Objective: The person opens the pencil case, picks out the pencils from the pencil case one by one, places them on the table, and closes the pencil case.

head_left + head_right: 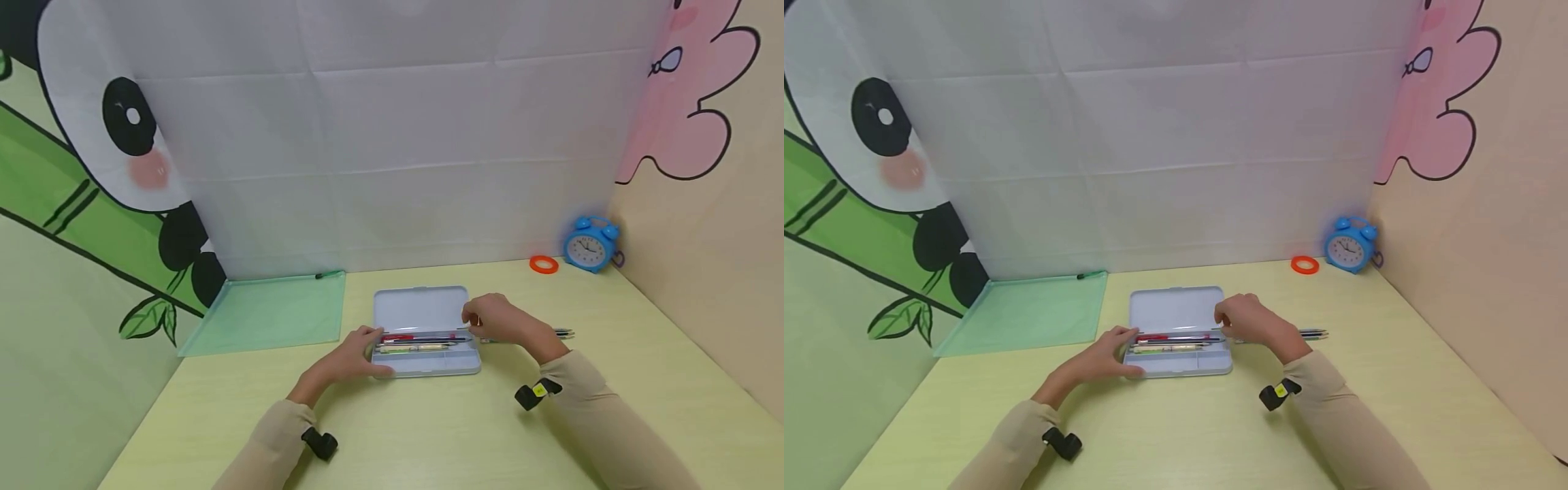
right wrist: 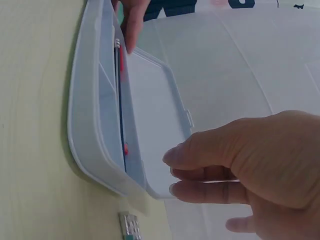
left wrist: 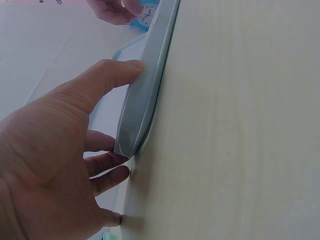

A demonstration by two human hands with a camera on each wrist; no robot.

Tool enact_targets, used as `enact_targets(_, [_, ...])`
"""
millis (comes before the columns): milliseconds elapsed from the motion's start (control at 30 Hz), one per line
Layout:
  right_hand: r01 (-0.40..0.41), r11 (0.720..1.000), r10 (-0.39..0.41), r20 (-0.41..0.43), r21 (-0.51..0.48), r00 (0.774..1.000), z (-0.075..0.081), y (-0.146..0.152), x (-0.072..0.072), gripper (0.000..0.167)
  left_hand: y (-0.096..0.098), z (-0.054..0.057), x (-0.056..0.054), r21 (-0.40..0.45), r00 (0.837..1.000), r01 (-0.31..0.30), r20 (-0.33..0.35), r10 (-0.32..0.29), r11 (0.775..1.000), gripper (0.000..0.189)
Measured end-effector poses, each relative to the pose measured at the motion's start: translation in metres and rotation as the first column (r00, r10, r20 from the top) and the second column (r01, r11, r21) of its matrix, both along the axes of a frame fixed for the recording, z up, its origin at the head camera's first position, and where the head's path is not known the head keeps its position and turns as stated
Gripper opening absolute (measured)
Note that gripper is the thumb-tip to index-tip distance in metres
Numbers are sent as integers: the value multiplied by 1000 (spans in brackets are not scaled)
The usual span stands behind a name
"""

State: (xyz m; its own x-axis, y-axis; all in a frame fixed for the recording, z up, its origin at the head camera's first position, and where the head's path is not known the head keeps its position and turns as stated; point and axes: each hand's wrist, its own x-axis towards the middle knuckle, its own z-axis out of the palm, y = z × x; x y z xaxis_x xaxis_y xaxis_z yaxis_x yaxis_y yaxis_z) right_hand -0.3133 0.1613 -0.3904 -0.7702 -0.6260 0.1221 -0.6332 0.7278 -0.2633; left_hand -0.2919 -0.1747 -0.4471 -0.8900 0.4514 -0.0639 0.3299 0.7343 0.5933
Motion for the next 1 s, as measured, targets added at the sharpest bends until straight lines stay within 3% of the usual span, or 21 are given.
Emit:
enact_targets(100, [-25,1000,25,-40,-11,999,-5,-12,2,6,-1,-1,-1,1,1000,7,-2,-7,1000,102])
enact_targets(267, [-77,995,76,-23,-56,997,-13,-26,6,9,0,0,-1,14,1000,13,-4,-13,1000,102])
enact_targets(400, [-101,994,100,-31,-34,994,-20,-32,8,11,0,1,0,7,1000,12,-3,-12,1000,101])
enact_targets(700, [-51,996,59,-108,80,992,-28,-40,9,8,1,2,2,5,1000,3,-1,-3,1000,101])
enact_targets(1000, [-1,996,8,-78,84,997,-30,-43,11,14,0,2,3,3,1000,0,6,0,1000,101])
